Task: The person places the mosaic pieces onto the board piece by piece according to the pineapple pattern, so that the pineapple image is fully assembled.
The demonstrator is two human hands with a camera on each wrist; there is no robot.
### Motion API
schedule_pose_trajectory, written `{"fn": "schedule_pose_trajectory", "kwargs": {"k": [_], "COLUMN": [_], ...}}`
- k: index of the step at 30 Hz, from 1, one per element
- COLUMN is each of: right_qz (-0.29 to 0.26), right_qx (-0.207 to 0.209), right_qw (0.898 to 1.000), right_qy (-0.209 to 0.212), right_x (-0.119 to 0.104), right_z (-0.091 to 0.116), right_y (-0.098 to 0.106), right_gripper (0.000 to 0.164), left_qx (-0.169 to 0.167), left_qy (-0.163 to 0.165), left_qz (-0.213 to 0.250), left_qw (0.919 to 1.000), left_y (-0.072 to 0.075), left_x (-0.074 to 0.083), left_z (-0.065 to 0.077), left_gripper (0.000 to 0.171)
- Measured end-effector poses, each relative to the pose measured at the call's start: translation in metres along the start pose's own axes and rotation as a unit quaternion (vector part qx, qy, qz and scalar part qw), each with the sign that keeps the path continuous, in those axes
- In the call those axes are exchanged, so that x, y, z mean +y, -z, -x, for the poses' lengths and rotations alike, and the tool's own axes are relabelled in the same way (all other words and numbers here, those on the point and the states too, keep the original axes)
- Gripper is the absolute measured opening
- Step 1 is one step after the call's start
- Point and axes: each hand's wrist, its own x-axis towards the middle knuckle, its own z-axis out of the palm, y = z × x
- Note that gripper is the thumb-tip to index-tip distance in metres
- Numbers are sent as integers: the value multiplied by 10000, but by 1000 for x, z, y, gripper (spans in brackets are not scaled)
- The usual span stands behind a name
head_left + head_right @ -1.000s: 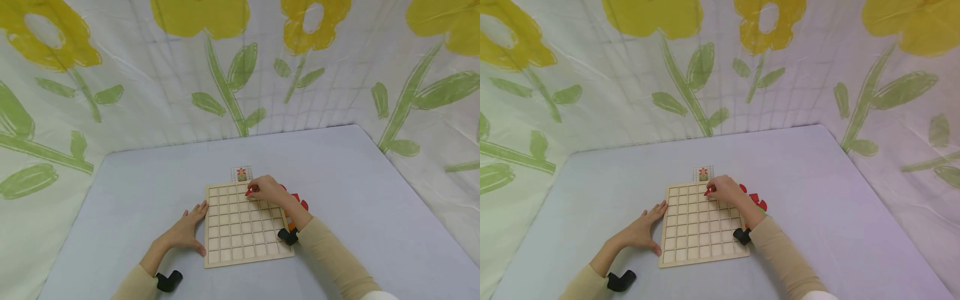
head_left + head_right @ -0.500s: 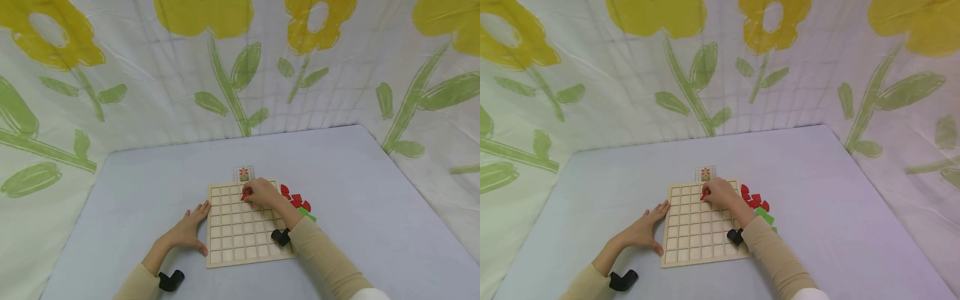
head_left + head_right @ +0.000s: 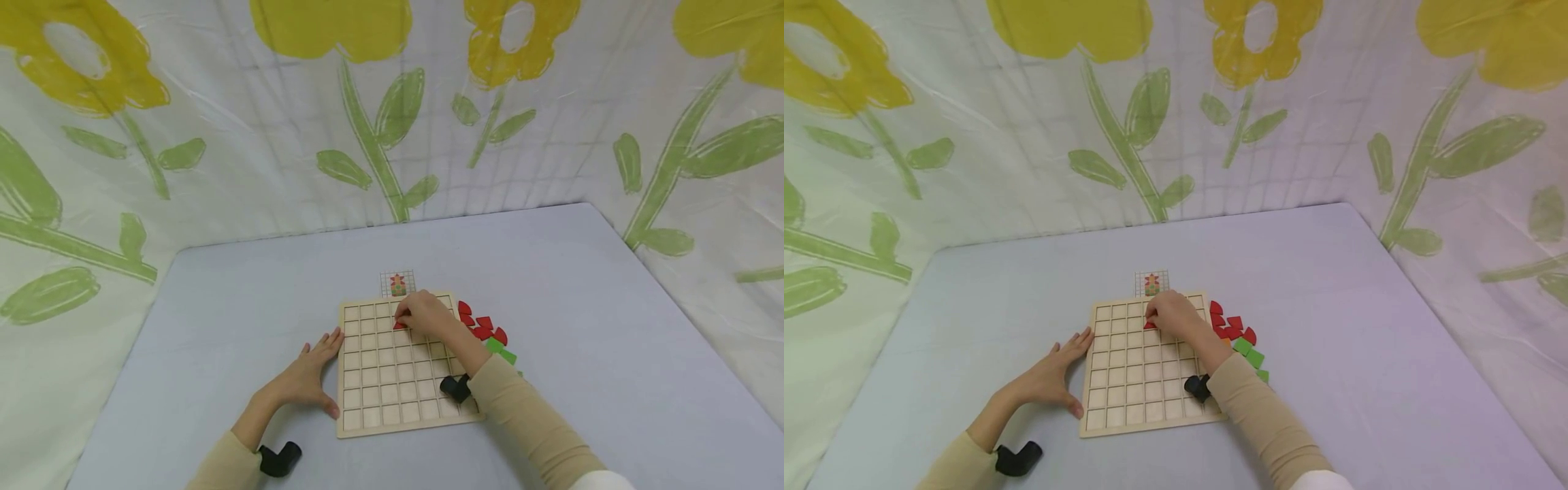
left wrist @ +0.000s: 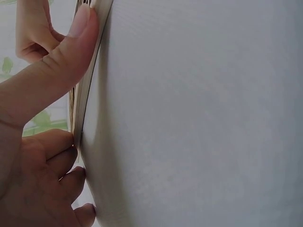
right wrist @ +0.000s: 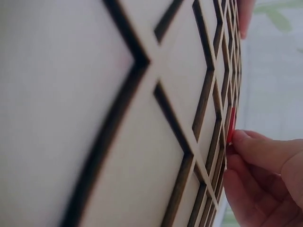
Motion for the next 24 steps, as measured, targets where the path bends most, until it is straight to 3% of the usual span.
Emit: {"fn": "schedule_pose_trajectory", "kwargs": {"k": [7, 11, 18, 24], "right_qz": [-64, -437, -954, -981], "right_qx": [287, 412, 548, 306], "right_qw": [9994, 9976, 9919, 9912], "right_qy": [-179, -335, -641, -834], "right_x": [1, 12, 57, 91], "right_z": [3, 12, 48, 74], "right_y": [1, 17, 55, 67], "right_gripper": [11, 16, 20, 19], "left_qx": [-6, -2, -1, 9], "left_qy": [48, 63, 13, 22], "left_qz": [40, 27, 21, -4], "left_qw": [10000, 10000, 10000, 10000], "left_y": [0, 0, 0, 0], "left_x": [2, 2, 2, 0], "left_z": [0, 0, 0, 0], "left_gripper": [131, 131, 131, 131]}}
